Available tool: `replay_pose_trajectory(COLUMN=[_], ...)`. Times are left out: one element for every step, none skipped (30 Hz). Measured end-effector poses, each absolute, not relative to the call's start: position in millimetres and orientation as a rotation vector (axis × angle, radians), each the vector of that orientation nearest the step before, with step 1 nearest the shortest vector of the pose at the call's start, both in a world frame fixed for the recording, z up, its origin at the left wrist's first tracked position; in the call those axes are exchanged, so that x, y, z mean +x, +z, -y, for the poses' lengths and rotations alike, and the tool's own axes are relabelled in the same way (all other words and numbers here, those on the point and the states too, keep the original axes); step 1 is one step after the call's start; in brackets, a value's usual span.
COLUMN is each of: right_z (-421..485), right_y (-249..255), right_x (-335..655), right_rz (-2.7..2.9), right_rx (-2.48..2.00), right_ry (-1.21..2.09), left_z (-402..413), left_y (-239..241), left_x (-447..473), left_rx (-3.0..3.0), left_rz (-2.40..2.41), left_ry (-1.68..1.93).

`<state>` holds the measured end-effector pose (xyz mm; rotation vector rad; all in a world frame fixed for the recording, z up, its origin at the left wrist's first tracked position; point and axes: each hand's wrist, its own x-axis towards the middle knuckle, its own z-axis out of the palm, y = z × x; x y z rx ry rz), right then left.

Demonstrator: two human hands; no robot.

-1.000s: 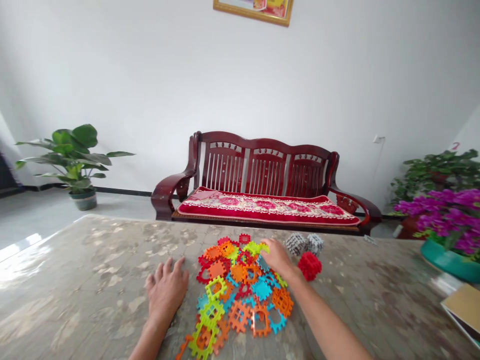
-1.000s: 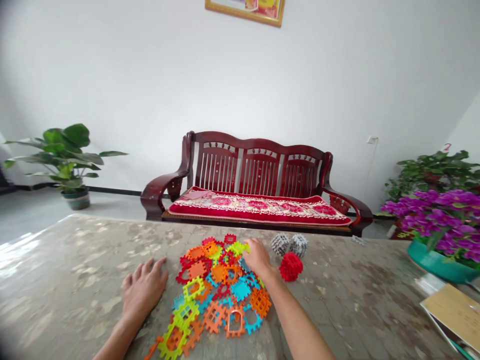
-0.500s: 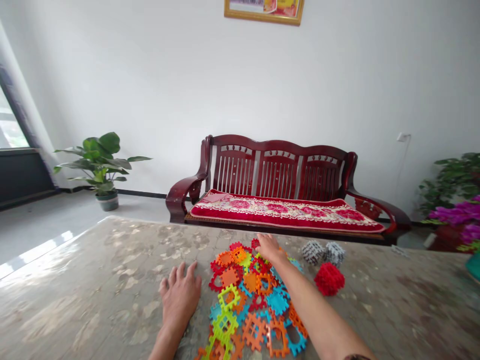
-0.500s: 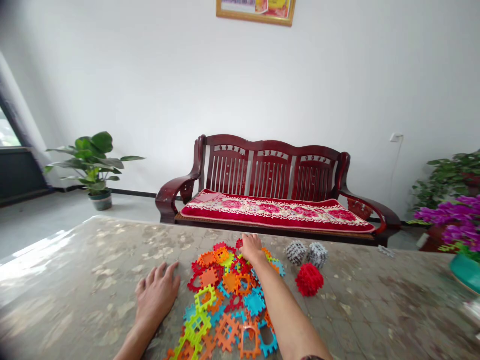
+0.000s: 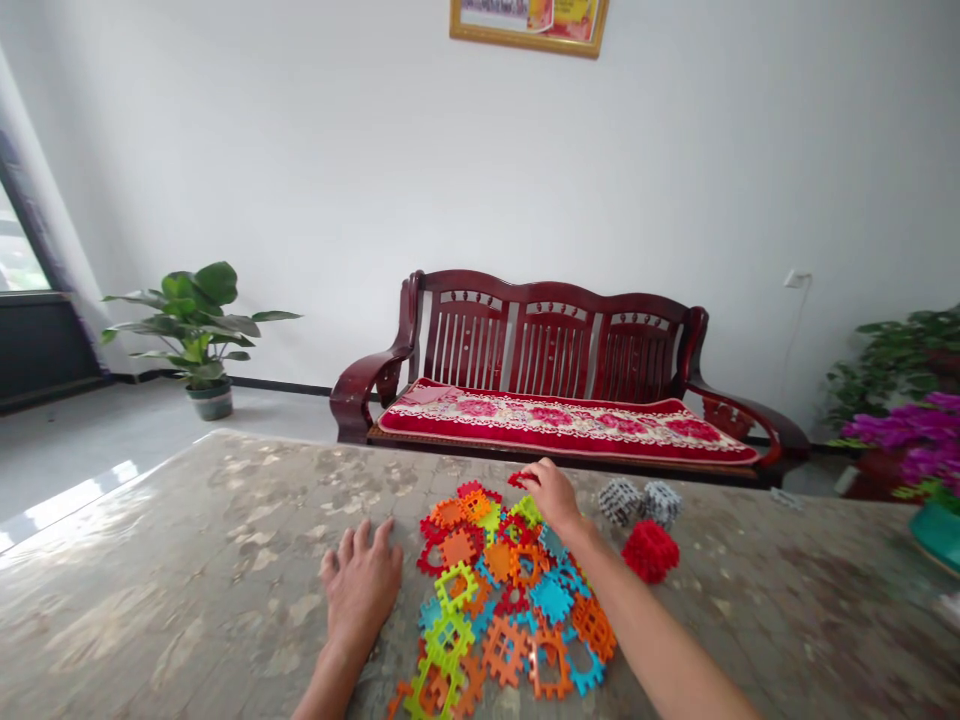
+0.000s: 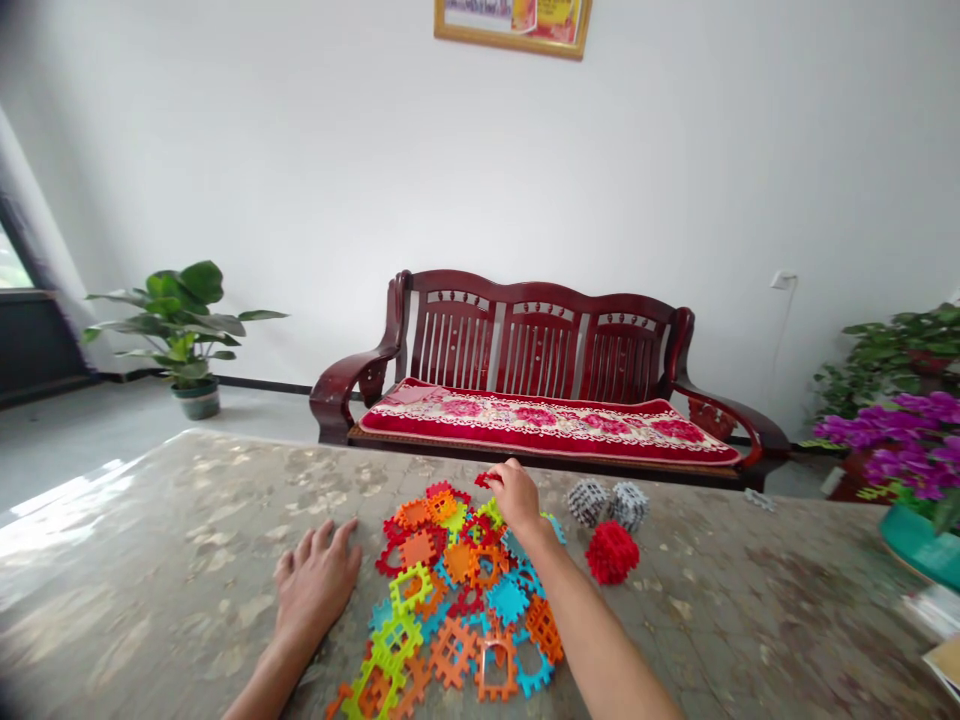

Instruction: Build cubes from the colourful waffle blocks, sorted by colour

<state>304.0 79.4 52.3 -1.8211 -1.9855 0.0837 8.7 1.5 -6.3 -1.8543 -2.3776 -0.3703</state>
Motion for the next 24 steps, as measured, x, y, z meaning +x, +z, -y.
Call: replay_pose_trajectory(right_z=[-70,-61,-51,-41,-33,-25,-19,-14,-11,-8,-7,-6,-5,-4,-2,0,2,4,6,8,10,12,13,13], right_y=[51,48,44,39,33,27,21,17,13,10,8,8,7,8,9,9,10,11,12,13,13,14,15,15], right_x=[308,312,317,322,327,332,336,340,343,345,347,347,346,344,342,338,335,331,327,323,320,317,315,313], right_rz=[1.972,1.963,1.957,1.953,1.943,1.932,1.915,1.892,1.866,1.838,1.813,1.794,1.780,1.773,1.774,1.781,1.790,1.800,1.809,1.814,1.811,1.804,1.798,1.794], right_rx=[-1.795,-1.768,-1.745,-1.724,-1.687,-1.666,-1.651,-1.642,-1.643,-1.649,-1.657,-1.666,-1.678,-1.687,-1.692,-1.692,-1.689,-1.689,-1.692,-1.702,-1.721,-1.744,-1.766,-1.784], right_ry=[0.082,0.088,0.100,0.121,0.168,0.211,0.250,0.294,0.336,0.374,0.409,0.438,0.457,0.468,0.470,0.465,0.451,0.430,0.405,0.379,0.356,0.340,0.327,0.318], left_z=[-1,-1,-1,-1,-1,-1,-1,-1,-1,-1,-1,-1,-1,-1,-1,-1,0,0,0,0,0,0,1,1], left_y=[-6,-6,-6,-6,-6,-6,-5,-6,-6,-6,-6,-5,-5,-5,-4,-4,-3,-3,-2,-2,-1,-1,-1,-1], left_x=[9,9,9,9,9,9,9,9,9,9,9,9,9,9,9,10,10,10,10,10,10,10,10,10], left_rx=[-1.855,-1.856,-1.857,-1.858,-1.859,-1.858,-1.858,-1.858,-1.860,-1.860,-1.860,-1.859,-1.859,-1.857,-1.857,-1.856,-1.858,-1.858,-1.860,-1.862,-1.862,-1.861,-1.861,-1.861], left_rz=[2.376,2.375,2.375,2.374,2.372,2.370,2.366,2.363,2.361,2.363,2.367,2.371,2.375,2.379,2.381,2.382,2.380,2.379,2.376,2.374,2.373,2.374,2.376,2.377], left_ry=[-0.369,-0.365,-0.361,-0.356,-0.352,-0.349,-0.347,-0.346,-0.345,-0.345,-0.345,-0.346,-0.346,-0.344,-0.341,-0.340,-0.338,-0.338,-0.337,-0.336,-0.333,-0.328,-0.321,-0.315])
